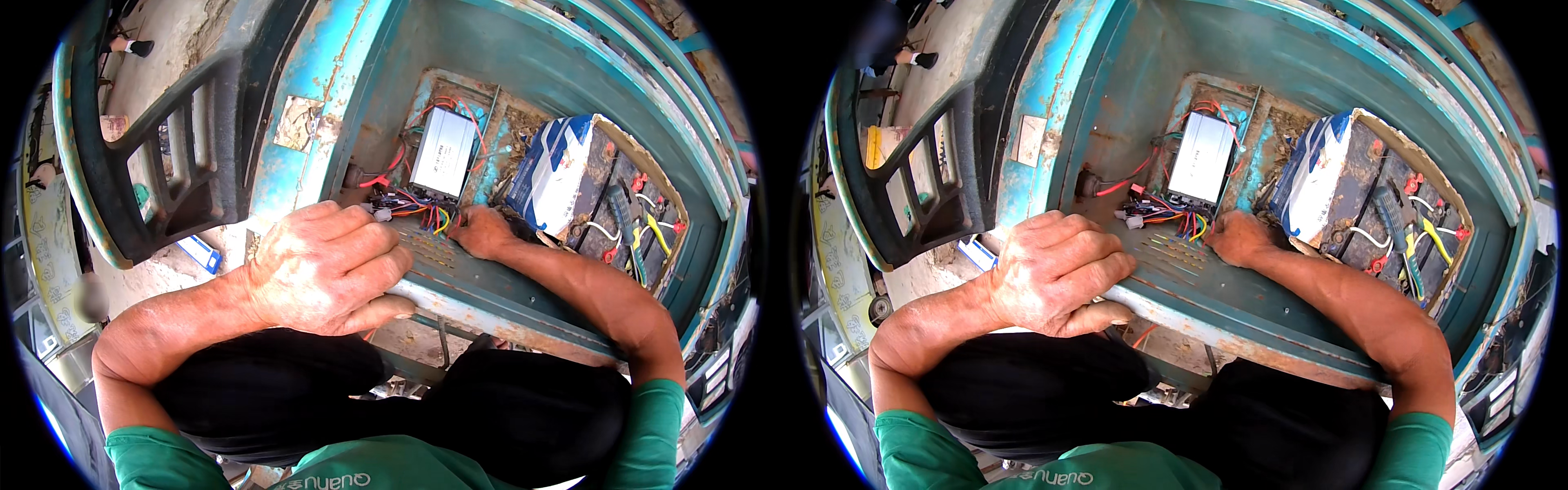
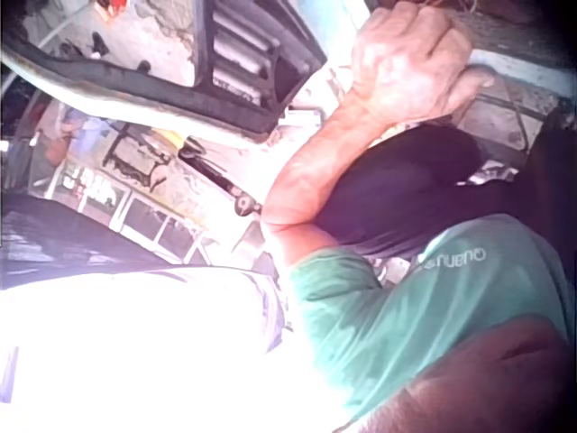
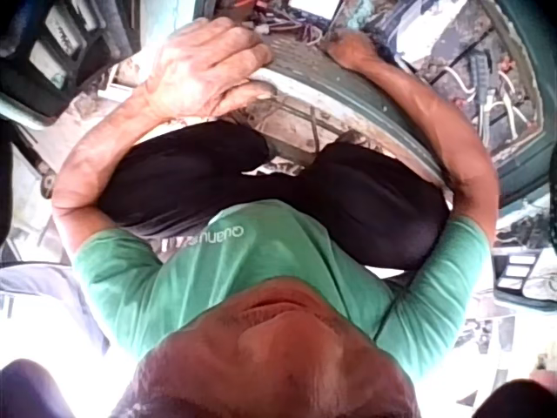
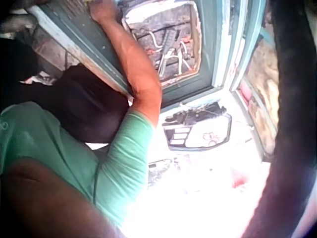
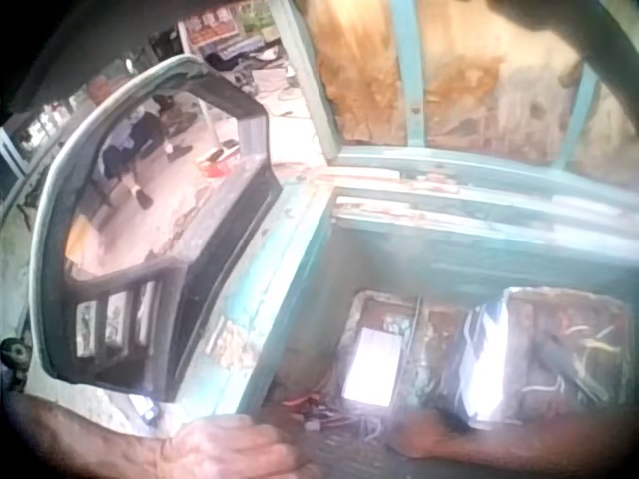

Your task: The person works on a vehicle's electrical system, manipulating wires and connectors near a battery and control module. They strip wire ends, connect wires to terminals, and adjust components within the compartment.

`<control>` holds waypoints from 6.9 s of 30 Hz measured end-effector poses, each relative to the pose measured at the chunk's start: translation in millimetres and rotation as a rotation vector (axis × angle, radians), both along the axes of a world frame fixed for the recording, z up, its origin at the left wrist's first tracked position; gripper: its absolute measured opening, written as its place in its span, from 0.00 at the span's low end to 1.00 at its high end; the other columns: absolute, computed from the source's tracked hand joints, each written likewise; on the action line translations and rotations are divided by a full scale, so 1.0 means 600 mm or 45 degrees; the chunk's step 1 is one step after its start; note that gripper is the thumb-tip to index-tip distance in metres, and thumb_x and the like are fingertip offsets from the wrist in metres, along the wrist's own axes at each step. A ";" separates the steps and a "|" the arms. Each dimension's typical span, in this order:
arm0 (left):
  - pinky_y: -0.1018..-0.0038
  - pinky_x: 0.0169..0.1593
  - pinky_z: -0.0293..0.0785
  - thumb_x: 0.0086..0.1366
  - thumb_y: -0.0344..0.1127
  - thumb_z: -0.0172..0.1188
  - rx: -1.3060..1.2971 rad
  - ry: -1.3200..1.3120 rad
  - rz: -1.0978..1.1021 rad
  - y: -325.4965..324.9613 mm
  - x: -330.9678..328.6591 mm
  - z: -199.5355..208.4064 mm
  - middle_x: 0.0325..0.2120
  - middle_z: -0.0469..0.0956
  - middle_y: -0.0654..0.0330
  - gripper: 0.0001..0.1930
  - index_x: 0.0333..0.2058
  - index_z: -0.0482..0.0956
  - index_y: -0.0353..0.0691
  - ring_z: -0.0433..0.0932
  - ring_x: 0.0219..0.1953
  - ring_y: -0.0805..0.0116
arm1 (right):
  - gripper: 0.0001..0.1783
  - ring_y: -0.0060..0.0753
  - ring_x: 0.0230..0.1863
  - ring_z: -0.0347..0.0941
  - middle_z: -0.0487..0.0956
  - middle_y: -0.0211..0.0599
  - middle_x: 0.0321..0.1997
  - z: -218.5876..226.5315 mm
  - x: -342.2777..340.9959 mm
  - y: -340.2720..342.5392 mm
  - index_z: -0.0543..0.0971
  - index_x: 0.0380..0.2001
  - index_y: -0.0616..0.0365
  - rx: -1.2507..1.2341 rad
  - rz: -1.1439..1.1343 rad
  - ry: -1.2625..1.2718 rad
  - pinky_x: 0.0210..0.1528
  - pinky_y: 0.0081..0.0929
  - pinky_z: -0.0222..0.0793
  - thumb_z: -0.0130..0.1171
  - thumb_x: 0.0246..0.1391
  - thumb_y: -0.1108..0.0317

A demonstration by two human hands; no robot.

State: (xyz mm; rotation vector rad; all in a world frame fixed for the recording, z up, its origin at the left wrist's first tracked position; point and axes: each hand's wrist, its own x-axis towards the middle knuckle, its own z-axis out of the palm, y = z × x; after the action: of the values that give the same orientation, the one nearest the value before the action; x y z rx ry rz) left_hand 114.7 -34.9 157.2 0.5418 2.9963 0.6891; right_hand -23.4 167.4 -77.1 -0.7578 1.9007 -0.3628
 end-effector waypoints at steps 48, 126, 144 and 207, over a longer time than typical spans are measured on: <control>0.67 0.32 0.71 0.54 0.51 0.67 -0.132 -0.019 0.011 0.011 -0.006 0.005 0.33 0.79 0.59 0.21 0.39 0.82 0.39 0.78 0.30 0.61 | 0.18 0.42 0.45 0.81 0.85 0.46 0.42 -0.008 0.000 -0.004 0.86 0.46 0.52 -0.031 -0.112 -0.290 0.49 0.37 0.74 0.64 0.53 0.61; 0.64 0.36 0.68 0.63 0.52 0.61 0.033 0.211 0.029 0.009 0.028 -0.018 0.28 0.70 0.58 0.19 0.36 0.75 0.39 0.73 0.31 0.58 | 0.33 0.40 0.73 0.62 0.69 0.37 0.71 0.045 -0.001 -0.225 0.74 0.64 0.40 -0.380 1.231 0.838 0.67 0.49 0.58 0.55 0.54 0.47; 0.64 0.36 0.71 0.62 0.50 0.63 0.046 0.182 0.021 0.004 0.031 -0.016 0.29 0.71 0.58 0.19 0.39 0.76 0.39 0.74 0.32 0.59 | 0.26 0.38 0.67 0.70 0.76 0.36 0.66 0.002 0.013 -0.251 0.77 0.62 0.40 -0.040 0.978 0.667 0.61 0.42 0.69 0.48 0.63 0.51; 0.63 0.38 0.69 0.57 0.47 0.63 -0.005 0.219 -0.038 -0.001 0.029 -0.031 0.31 0.70 0.58 0.22 0.44 0.74 0.38 0.74 0.36 0.59 | 0.32 0.42 0.72 0.64 0.71 0.35 0.70 0.022 -0.013 -0.235 0.74 0.64 0.42 0.244 1.365 0.440 0.69 0.58 0.53 0.59 0.55 0.52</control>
State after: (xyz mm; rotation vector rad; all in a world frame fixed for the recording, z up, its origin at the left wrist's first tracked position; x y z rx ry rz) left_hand 132.2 -35.3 138.3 0.6781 3.1387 0.6668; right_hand -31.0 26.3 -63.8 -1.6244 1.5169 0.6408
